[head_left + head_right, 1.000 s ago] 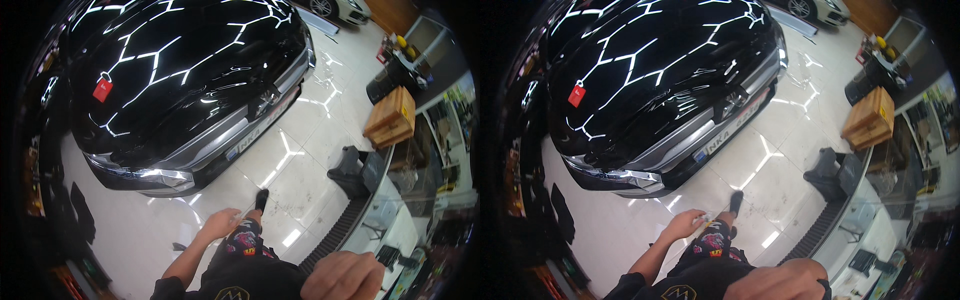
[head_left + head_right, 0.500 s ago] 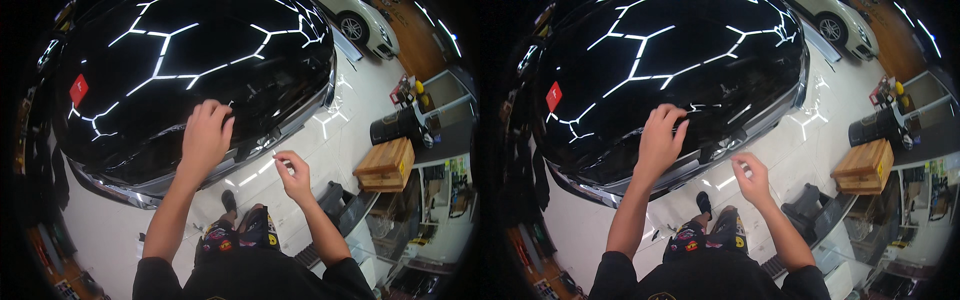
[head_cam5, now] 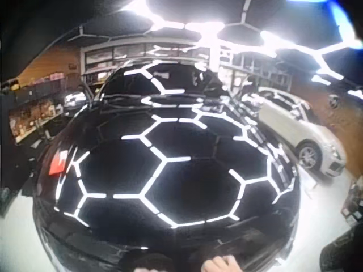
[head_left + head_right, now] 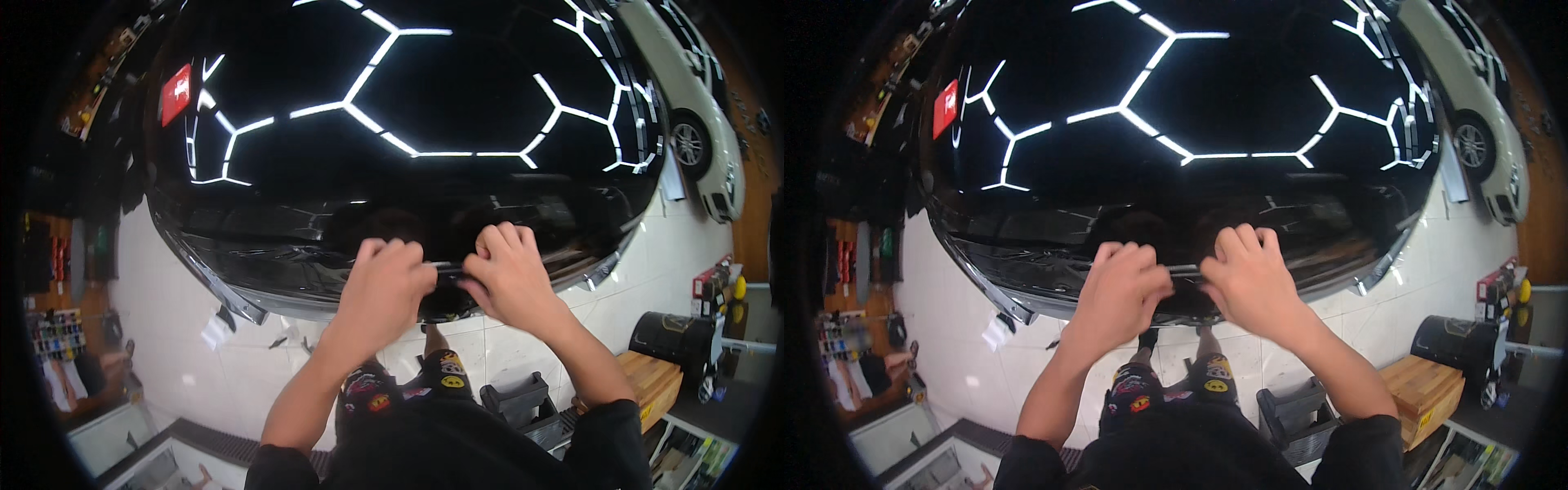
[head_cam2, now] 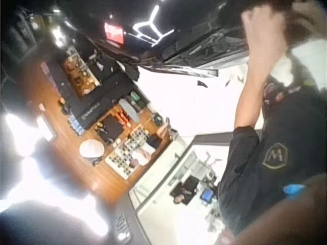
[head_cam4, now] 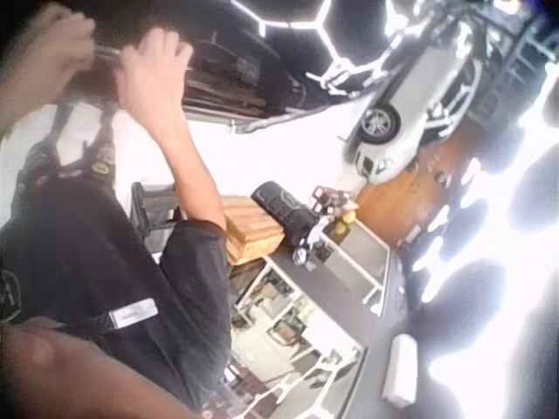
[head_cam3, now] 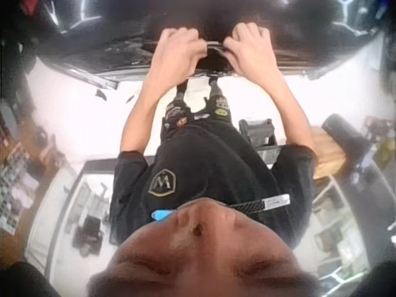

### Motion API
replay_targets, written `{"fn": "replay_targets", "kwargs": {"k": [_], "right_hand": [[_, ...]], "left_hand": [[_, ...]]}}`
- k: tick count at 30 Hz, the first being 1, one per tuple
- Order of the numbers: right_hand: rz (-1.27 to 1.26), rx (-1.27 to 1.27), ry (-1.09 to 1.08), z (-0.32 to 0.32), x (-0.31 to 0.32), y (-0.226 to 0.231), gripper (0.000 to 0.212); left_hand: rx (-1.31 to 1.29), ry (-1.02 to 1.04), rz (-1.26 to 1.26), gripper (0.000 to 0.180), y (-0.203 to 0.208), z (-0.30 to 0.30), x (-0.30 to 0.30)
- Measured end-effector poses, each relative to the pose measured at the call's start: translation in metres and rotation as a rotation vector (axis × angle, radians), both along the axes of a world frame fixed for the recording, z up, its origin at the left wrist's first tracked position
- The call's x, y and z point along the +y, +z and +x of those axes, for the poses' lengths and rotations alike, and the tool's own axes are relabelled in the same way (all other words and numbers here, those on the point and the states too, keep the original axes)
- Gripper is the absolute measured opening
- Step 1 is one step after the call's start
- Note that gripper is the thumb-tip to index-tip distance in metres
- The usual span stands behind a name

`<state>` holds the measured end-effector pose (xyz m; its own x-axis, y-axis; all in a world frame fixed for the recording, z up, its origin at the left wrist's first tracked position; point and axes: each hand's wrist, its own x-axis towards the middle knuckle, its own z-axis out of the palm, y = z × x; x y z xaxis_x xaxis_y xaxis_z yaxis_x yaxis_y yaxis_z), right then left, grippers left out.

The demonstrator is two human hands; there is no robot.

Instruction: The person applies a transparent protective film to the front bumper of a black car. They use a red squeegee to smooth the film and a metal tool to trim excess material around the emblem and edges.

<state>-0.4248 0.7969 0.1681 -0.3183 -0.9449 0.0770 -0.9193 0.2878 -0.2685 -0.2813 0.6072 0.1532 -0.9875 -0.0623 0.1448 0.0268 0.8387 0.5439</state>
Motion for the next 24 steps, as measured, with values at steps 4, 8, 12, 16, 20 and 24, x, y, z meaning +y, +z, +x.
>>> {"fn": "replay_targets", "kwargs": {"k": [4,8,12,16,20,24], "right_hand": [[-0.022,-0.049,0.230,-0.011,0.017,0.009,0.018],[-0.129,-0.173,0.279,-0.018,0.013,-0.004,0.009],[-0.112,-0.291,0.311,-0.036,0.002,-0.002,0.007],[-0.136,-0.314,0.355,-0.045,-0.006,-0.001,0.011],[-0.141,-0.339,0.386,-0.051,-0.008,0.007,0.013],[-0.076,-0.340,0.424,-0.052,-0.011,0.009,0.010]], "left_hand": [[0.059,0.044,-0.050,0.025,0.016,0.014,-0.001],[-0.023,0.242,-0.101,0.027,0.016,0.025,0.018],[-0.062,0.392,-0.057,0.023,0.021,0.004,0.024],[-0.001,0.513,-0.045,0.021,0.027,0.001,0.026],[0.026,0.788,0.426,0.018,0.003,0.051,0.059],[-0.147,1.205,1.539,0.029,-0.086,0.070,0.108]]}}
